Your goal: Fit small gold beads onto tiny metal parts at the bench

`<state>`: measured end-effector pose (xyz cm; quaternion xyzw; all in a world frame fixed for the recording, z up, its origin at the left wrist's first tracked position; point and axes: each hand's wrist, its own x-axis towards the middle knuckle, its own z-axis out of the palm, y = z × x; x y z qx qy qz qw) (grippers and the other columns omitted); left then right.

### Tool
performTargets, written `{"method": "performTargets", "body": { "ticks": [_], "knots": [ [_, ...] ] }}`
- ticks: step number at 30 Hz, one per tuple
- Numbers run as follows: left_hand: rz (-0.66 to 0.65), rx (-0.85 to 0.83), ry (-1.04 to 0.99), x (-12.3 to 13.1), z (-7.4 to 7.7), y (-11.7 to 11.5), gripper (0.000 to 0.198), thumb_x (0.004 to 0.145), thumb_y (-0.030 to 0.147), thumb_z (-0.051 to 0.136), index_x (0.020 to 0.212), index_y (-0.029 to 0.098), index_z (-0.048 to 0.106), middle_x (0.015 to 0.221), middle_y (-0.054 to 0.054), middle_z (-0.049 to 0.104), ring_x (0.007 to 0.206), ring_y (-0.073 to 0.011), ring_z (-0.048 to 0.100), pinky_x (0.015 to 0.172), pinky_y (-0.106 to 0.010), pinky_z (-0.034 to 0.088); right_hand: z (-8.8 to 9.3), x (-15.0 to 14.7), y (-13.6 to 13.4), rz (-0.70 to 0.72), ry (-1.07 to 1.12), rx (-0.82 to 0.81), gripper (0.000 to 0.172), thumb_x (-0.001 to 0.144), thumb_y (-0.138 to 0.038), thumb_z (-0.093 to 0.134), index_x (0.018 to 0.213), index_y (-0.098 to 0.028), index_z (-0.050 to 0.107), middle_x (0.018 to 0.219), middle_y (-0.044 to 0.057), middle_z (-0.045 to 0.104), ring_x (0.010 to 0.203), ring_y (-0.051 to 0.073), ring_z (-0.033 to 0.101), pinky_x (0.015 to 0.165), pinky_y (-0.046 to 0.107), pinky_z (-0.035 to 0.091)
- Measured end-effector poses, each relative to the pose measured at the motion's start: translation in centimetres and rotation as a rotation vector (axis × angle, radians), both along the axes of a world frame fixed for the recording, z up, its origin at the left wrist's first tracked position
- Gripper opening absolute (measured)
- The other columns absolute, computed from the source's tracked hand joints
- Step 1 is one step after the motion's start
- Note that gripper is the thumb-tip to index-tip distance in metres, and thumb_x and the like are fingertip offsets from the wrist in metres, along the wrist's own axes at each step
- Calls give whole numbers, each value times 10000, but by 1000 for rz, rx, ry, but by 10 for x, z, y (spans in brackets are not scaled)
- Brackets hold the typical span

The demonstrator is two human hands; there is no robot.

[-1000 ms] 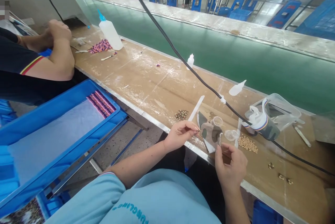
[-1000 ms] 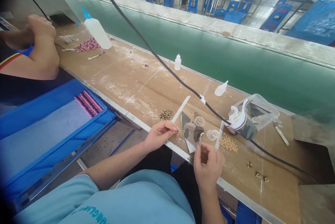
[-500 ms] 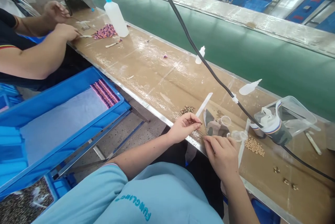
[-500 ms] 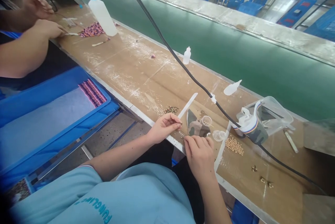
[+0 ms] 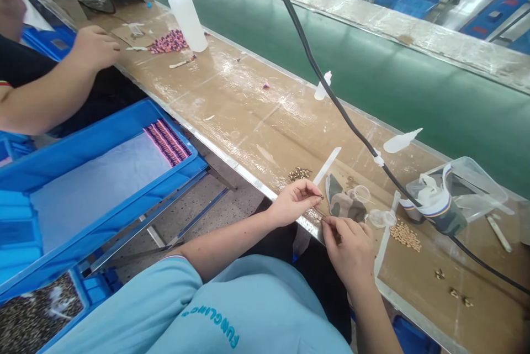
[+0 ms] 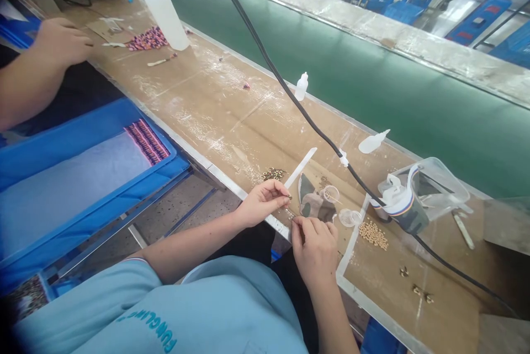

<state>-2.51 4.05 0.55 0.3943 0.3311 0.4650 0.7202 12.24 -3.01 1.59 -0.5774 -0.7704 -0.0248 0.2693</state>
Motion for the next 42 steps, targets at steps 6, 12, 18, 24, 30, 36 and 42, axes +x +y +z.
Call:
{"method": "performTargets", "body": {
  "ticks": [6, 12, 18, 24, 30, 36, 42],
  "knots": [
    [-8, 11, 8, 0, 0, 0, 212, 702, 253, 724, 761, 142, 553, 673, 24, 580, 633, -68, 562, 641, -217, 438, 1, 4, 6, 133, 15, -21, 186, 934, -208, 449, 860, -187, 618, 796, 20, 654, 729, 127, 573, 717, 278, 371],
    [-23, 40, 35, -1, 1, 0, 172, 717, 211, 702, 768, 140, 555, 695, 17, 580, 652, -72, 564, 639, -217, 434, 3, 9, 14, 222, -45, -27, 231, 953, -233, 422, 840, -187, 619, 800, 27, 642, 729, 134, 549, 721, 278, 373],
    [-25, 31, 35, 0, -1, 0, 179, 723, 225, 700, 775, 144, 550, 674, 22, 571, 641, -74, 561, 651, -227, 437, 2, 8, 18, 232, -109, -28, 235, 951, -218, 412, 808, -182, 596, 803, 35, 629, 719, 142, 504, 726, 274, 366],
    [-15, 2, 19, 1, -1, 0, 209, 709, 249, 717, 773, 146, 548, 686, 20, 576, 650, -82, 564, 664, -242, 443, -1, 8, 16, 212, -82, -41, 236, 959, -232, 403, 794, -182, 564, 793, 32, 614, 728, 145, 512, 725, 277, 368],
    [-14, -3, 25, 1, -1, 0, 196, 710, 233, 710, 768, 145, 544, 679, 24, 573, 642, -80, 562, 651, -235, 437, -1, 16, 15, 251, -15, -54, 186, 949, -237, 437, 857, -180, 588, 836, 39, 619, 764, 144, 532, 719, 258, 399],
    [-20, 5, 39, 1, 0, 1, 179, 719, 216, 702, 768, 145, 546, 674, 24, 570, 641, -81, 561, 658, -238, 440, 1, 21, 20, 360, -115, -3, 166, 941, -189, 441, 901, -173, 601, 875, 48, 630, 775, 145, 534, 738, 265, 400],
    [-30, 21, 30, 0, -2, 1, 163, 737, 210, 689, 782, 141, 549, 684, 19, 582, 645, -81, 571, 663, -238, 446, 2, 19, 25, 400, -186, -40, 183, 950, -165, 405, 877, -158, 573, 884, 57, 624, 771, 151, 533, 732, 279, 382]
  ]
}}
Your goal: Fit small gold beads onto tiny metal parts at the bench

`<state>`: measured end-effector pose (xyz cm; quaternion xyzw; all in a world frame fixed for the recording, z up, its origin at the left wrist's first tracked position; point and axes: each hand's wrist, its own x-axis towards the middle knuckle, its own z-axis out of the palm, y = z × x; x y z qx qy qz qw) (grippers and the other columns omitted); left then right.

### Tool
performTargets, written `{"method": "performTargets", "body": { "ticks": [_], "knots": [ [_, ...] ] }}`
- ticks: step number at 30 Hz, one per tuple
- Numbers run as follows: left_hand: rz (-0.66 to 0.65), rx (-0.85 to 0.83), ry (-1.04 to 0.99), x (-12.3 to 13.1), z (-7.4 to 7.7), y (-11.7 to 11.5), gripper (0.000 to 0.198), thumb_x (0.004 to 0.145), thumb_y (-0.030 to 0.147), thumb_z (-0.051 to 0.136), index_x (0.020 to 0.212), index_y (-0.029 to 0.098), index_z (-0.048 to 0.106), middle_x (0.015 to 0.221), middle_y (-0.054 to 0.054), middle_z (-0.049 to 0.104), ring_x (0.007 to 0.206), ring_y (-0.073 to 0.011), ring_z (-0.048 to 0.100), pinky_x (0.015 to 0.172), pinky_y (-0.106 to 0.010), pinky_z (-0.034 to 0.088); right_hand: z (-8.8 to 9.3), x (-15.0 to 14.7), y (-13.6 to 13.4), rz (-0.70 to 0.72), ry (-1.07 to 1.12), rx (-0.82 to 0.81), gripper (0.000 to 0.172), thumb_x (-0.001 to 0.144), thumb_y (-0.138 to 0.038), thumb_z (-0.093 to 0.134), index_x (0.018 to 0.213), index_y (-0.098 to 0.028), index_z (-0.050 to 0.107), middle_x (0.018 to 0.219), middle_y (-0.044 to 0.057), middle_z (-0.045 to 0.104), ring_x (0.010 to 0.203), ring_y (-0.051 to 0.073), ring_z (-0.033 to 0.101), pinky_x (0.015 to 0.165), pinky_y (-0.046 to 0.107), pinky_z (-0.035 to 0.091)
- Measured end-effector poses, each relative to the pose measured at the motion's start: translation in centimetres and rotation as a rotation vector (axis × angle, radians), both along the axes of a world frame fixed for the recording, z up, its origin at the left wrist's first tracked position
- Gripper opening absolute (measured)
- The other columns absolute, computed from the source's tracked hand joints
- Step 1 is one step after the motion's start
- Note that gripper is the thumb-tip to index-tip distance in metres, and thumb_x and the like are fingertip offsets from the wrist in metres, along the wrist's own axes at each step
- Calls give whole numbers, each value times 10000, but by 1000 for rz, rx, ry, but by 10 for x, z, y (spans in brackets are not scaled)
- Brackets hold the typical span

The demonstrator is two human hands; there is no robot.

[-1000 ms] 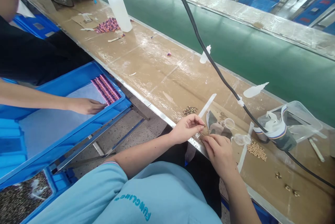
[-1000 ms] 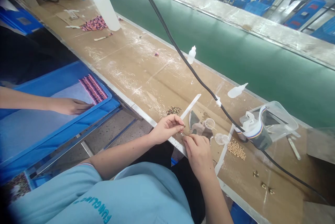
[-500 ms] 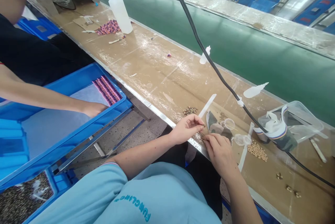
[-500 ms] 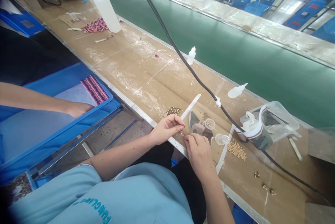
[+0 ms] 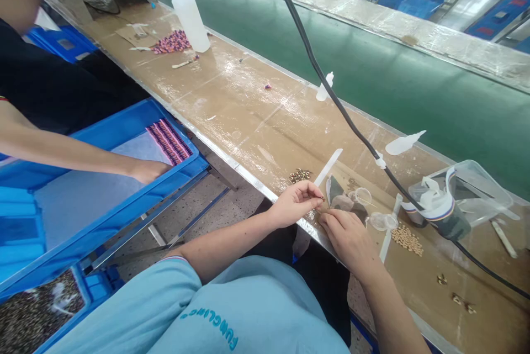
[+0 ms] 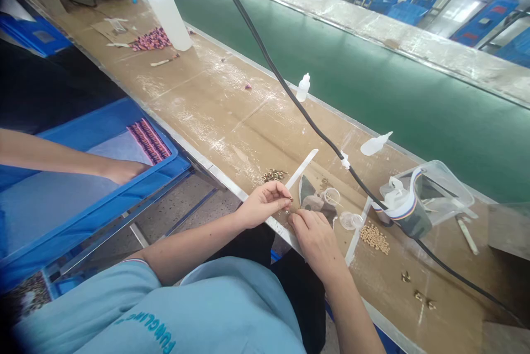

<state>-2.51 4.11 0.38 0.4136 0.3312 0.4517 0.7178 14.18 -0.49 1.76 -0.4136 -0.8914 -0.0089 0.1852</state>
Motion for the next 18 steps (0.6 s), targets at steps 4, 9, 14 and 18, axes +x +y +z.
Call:
{"method": "performTargets", "body": {
  "ticks": [4, 9, 14, 18],
  "knots": [
    [-1, 7, 2, -1, 0, 0, 158, 740, 206, 688, 787, 141, 552, 685, 18, 585, 651, -80, 577, 667, -234, 452, -2, -3, -1, -49, 18, -40, 199, 953, -182, 403, 837, -162, 563, 844, 54, 607, 762, 158, 533, 726, 283, 382],
    [18, -19, -11, 0, 1, 0, 175, 727, 209, 699, 781, 140, 548, 684, 18, 594, 662, -84, 598, 670, -230, 466, -5, -4, -4, -126, 138, -56, 223, 960, -222, 388, 820, -179, 556, 853, 55, 600, 757, 156, 533, 713, 267, 398],
    [20, -44, -19, 2, 2, -1, 193, 720, 222, 711, 774, 142, 545, 684, 13, 606, 677, -92, 619, 674, -231, 476, -5, -1, -5, -117, 171, -48, 188, 949, -222, 423, 837, -174, 566, 845, 52, 604, 762, 151, 536, 720, 263, 401],
    [25, -35, -24, 1, 3, -1, 200, 713, 226, 719, 770, 143, 546, 677, 15, 605, 664, -87, 612, 657, -222, 473, -5, 0, -4, -43, 70, -15, 169, 949, -199, 425, 886, -174, 580, 882, 55, 620, 788, 152, 548, 720, 275, 382]
  ]
}}
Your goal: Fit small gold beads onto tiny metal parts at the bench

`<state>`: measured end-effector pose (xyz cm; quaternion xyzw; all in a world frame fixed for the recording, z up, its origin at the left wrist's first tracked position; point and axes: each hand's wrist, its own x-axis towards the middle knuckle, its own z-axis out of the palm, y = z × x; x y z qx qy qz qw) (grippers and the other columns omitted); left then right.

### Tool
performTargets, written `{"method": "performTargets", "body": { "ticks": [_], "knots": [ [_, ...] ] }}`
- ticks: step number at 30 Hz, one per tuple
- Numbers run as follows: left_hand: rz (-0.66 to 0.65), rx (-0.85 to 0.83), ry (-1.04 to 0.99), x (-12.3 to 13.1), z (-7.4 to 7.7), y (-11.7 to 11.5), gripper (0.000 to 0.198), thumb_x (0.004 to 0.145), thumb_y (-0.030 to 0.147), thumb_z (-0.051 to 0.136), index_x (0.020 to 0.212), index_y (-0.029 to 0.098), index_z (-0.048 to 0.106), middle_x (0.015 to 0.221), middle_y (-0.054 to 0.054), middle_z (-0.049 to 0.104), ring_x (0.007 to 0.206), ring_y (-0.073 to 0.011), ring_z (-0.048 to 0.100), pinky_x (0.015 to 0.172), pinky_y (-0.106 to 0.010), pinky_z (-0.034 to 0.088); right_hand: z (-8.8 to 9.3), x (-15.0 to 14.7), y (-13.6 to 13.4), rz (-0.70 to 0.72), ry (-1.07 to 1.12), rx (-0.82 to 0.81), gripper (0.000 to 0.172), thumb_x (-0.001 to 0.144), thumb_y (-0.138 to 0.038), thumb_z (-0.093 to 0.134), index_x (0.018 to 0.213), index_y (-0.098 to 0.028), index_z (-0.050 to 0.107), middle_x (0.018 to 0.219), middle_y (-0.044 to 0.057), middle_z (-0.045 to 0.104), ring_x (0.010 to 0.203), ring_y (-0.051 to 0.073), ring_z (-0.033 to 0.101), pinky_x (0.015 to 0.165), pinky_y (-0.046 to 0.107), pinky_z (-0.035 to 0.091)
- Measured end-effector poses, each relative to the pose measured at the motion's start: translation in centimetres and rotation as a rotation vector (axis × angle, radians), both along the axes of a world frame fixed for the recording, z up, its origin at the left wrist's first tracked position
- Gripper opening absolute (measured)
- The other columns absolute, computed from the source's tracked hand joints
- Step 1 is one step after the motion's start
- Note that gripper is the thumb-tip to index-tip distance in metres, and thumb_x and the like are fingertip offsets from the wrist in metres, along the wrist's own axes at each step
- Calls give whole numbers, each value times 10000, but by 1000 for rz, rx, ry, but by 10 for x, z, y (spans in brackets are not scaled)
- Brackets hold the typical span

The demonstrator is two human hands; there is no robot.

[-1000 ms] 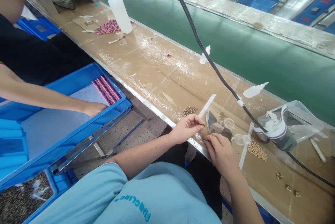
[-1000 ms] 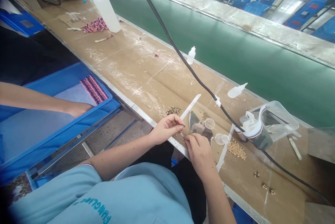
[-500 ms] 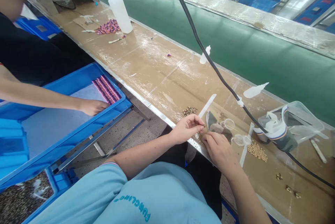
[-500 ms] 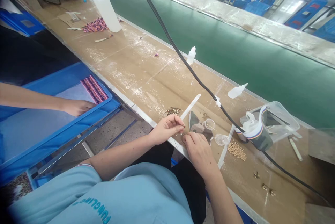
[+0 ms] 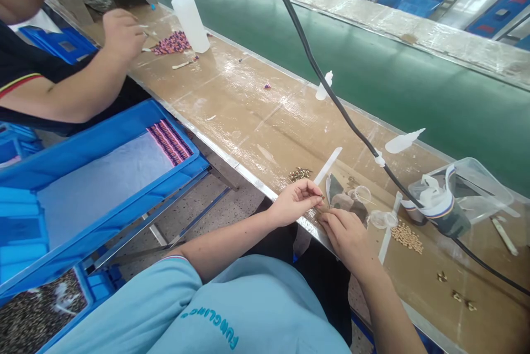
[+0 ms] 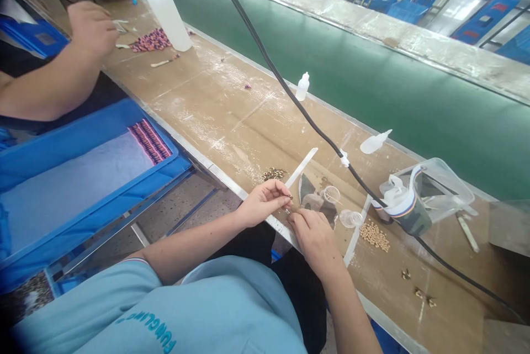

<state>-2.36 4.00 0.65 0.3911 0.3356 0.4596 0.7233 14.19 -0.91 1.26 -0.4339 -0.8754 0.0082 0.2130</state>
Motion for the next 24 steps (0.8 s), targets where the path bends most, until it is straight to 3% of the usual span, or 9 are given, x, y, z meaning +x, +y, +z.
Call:
{"method": "performTargets", "body": {
  "ticks": [11, 15, 19, 24],
  "knots": [
    [-10, -1, -12, 0, 0, 0, 195, 710, 218, 723, 766, 139, 553, 661, 15, 616, 641, -81, 604, 652, -224, 477, 0, -6, 3, -55, -35, -25, 230, 967, -241, 380, 820, -178, 545, 840, 49, 604, 707, 153, 518, 666, 274, 370],
    [-5, -22, -16, -1, 3, 0, 189, 710, 201, 723, 762, 138, 553, 648, 19, 620, 633, -79, 611, 664, -224, 488, -2, -7, 3, -133, 82, -25, 213, 968, -247, 370, 823, -200, 518, 826, 38, 594, 685, 146, 518, 648, 267, 392],
    [14, -115, -50, 4, 7, -3, 206, 702, 193, 733, 758, 135, 544, 681, 9, 635, 692, -102, 654, 711, -240, 508, -1, -4, 4, -260, 279, -12, 144, 953, -231, 391, 863, -214, 502, 803, 31, 577, 776, 159, 554, 685, 274, 433],
    [33, -284, -126, 18, 10, -9, 252, 659, 189, 769, 743, 119, 542, 696, 14, 622, 690, -111, 665, 734, -266, 533, 0, -1, 1, -314, 259, 38, 122, 931, -229, 447, 863, -203, 544, 794, 38, 606, 743, 162, 560, 648, 277, 427]
  ]
}}
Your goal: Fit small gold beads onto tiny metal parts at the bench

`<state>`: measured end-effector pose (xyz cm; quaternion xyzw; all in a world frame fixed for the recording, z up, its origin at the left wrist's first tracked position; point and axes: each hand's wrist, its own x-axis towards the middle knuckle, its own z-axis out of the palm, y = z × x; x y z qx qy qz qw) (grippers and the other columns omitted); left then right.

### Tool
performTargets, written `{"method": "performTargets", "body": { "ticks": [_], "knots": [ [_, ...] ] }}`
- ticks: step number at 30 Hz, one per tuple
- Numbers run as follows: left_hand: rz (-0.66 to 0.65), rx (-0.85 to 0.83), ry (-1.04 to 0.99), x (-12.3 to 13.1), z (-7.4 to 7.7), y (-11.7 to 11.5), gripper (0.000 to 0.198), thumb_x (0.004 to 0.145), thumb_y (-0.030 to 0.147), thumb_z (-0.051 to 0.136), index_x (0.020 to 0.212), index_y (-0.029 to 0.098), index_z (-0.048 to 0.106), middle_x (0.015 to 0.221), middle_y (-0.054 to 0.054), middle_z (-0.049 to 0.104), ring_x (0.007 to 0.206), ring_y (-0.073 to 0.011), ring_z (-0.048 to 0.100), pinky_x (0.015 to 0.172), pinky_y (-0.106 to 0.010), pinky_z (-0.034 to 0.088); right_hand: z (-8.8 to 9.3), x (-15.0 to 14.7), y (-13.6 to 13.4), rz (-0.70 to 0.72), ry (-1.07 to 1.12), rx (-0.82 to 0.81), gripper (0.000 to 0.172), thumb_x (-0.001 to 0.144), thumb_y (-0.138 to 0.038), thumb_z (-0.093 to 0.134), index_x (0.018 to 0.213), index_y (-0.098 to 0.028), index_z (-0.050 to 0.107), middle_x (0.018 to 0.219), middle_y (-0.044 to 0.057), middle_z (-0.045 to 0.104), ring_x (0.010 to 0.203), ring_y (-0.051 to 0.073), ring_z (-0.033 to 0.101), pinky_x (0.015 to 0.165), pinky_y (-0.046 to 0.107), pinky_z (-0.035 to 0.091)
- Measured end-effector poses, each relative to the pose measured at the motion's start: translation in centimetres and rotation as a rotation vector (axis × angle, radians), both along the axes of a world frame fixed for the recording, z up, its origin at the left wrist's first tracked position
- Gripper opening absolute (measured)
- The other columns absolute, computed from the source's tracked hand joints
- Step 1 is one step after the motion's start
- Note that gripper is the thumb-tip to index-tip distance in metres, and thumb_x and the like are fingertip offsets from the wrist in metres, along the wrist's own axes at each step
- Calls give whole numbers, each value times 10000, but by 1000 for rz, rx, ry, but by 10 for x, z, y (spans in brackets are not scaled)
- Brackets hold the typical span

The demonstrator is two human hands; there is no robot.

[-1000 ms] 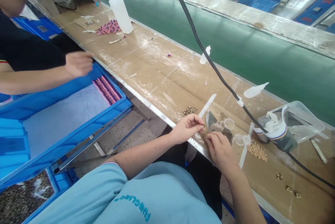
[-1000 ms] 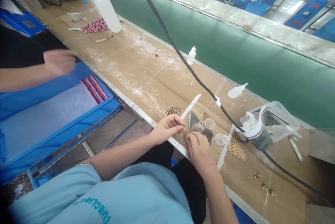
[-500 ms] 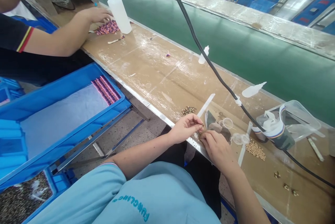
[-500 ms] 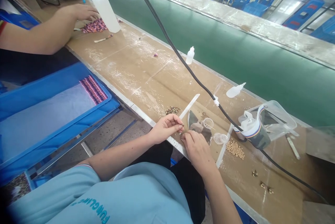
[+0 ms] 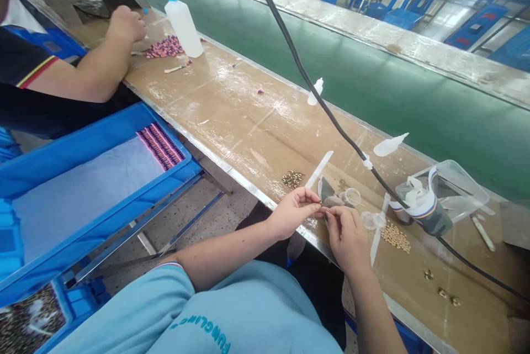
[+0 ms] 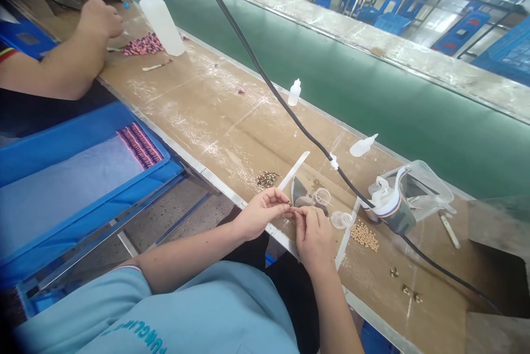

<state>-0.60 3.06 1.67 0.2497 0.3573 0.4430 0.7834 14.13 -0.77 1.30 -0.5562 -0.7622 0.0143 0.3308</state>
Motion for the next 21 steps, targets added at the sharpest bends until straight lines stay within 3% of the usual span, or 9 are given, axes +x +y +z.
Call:
{"method": "performTargets", "body": {
  "ticks": [5, 21],
  "knots": [
    [-19, -93, 14, 6, 2, -2, 273, 637, 169, 786, 747, 110, 543, 661, 19, 617, 649, -98, 651, 713, -263, 547, 1, 1, -5, -20, -6, 13, 128, 922, -239, 486, 881, -195, 600, 805, 36, 649, 749, 147, 601, 678, 265, 463],
    [-36, -121, 17, 7, 5, 0, 243, 673, 127, 757, 754, 110, 528, 657, 15, 620, 639, -117, 678, 688, -259, 557, 1, 1, -12, -122, 193, -16, 109, 897, -254, 536, 878, -201, 629, 819, 34, 662, 694, 133, 610, 621, 255, 498]
  ]
}}
